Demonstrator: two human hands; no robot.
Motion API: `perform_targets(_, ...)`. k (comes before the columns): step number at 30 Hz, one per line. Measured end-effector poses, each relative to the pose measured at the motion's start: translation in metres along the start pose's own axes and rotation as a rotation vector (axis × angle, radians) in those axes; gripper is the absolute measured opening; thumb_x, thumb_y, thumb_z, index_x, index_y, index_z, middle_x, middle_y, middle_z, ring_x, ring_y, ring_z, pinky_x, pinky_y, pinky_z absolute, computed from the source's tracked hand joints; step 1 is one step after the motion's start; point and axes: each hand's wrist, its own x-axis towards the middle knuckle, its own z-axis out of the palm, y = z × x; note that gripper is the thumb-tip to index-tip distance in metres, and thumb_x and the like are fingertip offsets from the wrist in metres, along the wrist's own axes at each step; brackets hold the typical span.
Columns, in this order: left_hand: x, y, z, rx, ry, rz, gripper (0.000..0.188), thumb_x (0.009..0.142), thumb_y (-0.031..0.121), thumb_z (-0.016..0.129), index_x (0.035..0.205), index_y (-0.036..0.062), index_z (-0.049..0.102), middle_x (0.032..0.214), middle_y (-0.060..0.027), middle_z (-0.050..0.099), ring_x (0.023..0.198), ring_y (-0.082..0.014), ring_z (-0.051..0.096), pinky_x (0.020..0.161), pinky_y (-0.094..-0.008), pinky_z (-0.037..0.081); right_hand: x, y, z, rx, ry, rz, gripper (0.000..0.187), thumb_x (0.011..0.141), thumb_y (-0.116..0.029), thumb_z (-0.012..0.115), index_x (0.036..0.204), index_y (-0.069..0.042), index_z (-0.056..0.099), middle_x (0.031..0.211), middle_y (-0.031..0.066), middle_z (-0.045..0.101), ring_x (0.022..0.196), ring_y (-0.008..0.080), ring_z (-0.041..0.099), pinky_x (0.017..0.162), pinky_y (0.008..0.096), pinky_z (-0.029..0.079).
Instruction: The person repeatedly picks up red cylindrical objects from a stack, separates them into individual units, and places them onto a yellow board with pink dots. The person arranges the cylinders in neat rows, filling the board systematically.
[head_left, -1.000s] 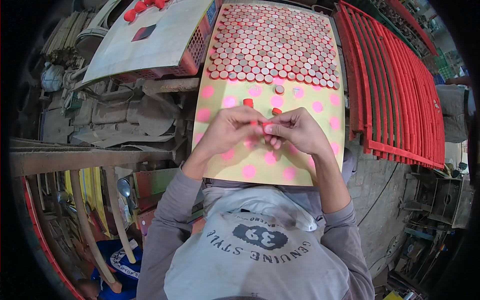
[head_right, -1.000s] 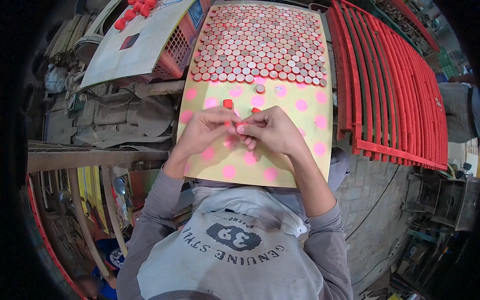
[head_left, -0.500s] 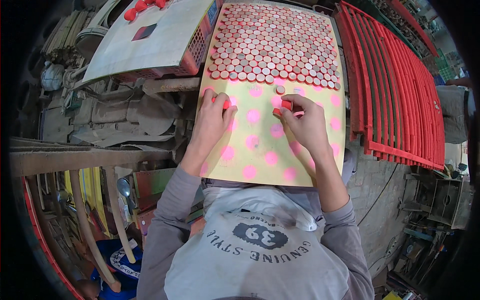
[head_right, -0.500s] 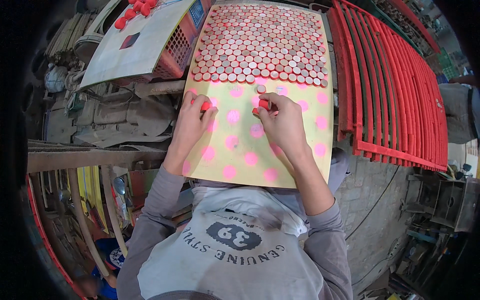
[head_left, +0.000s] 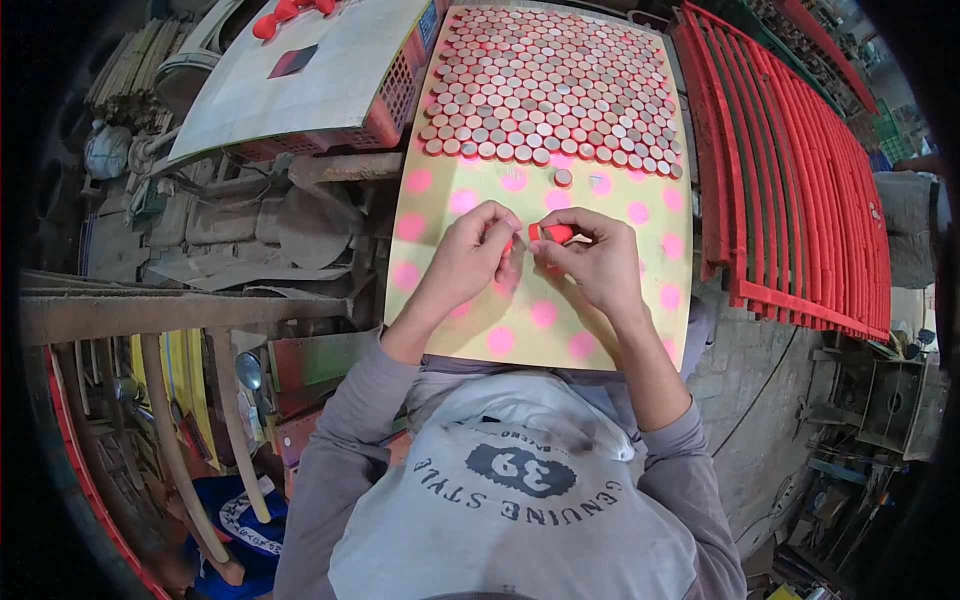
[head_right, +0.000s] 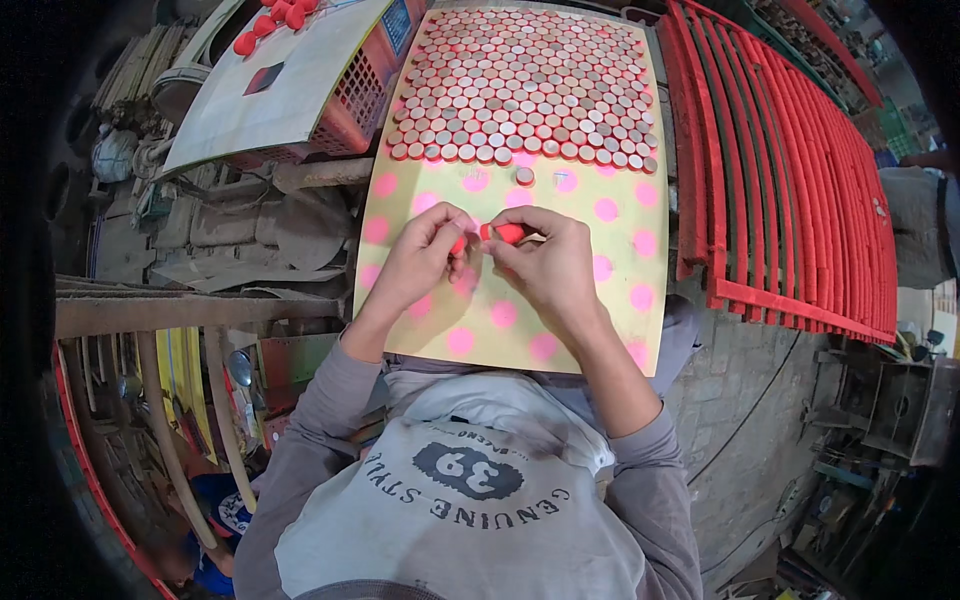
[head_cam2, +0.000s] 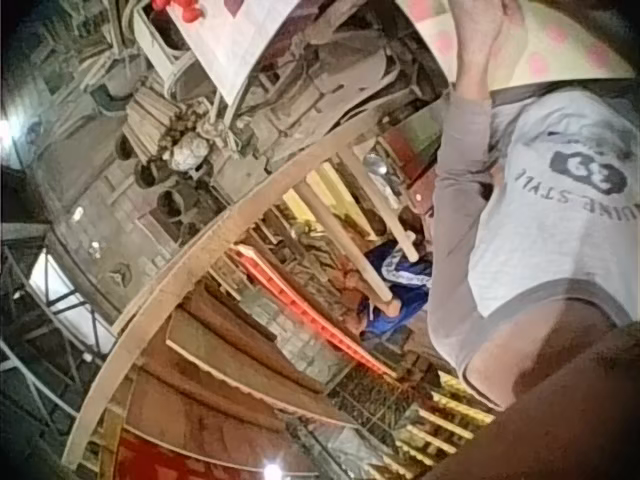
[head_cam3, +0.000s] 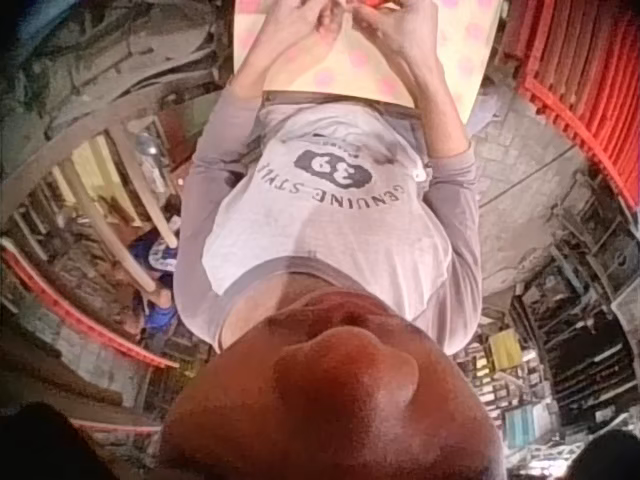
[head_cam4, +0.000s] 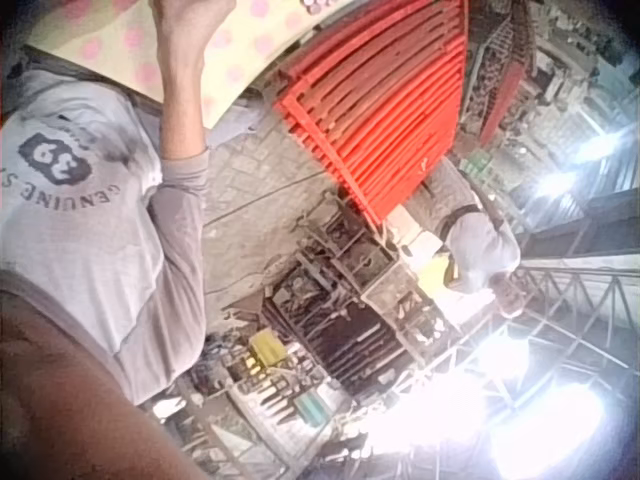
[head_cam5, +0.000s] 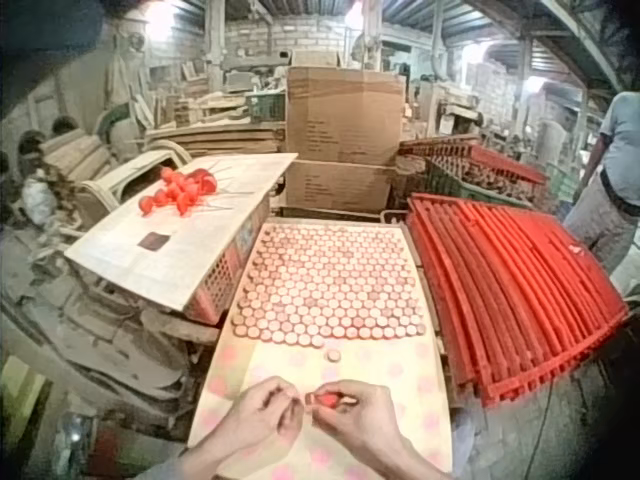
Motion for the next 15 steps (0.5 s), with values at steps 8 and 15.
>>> perform_targets(8,-0.006,0.007,0.02,-0.36,-0.138,-0.187,0.025,0.106,0.024,0.051,0.109,0.0004,0.059,0.078,0.0005,0.056,0.061,-0.0061,0.054,0.054,-0.0224,0.047,-0.01,0.005,0.0,-0.034,-0.044,-0.184,0.031,0.084,0.006,0.072,0.115,0.006,0.067,0.098,0.0099,0.068,0.084,0.0129,0.068,0.074,0.0232,0.06)
perform_targets(15,-0.007,-0.001,0.008,-0.273,-0.218,-0.125,0.028,0.102,0.024,0.06,0.113,-0.0004,0.066,0.076,0.0008,0.061,0.06,-0.0056,0.054,0.056,-0.0217,0.047,-0.019,0.001,-0.008,-0.133,-0.026,-0.188,0.029,0.084,0.004,0.071,0.112,0.005,0.069,0.097,0.0095,0.067,0.089,0.0147,0.067,0.08,0.0276,0.06)
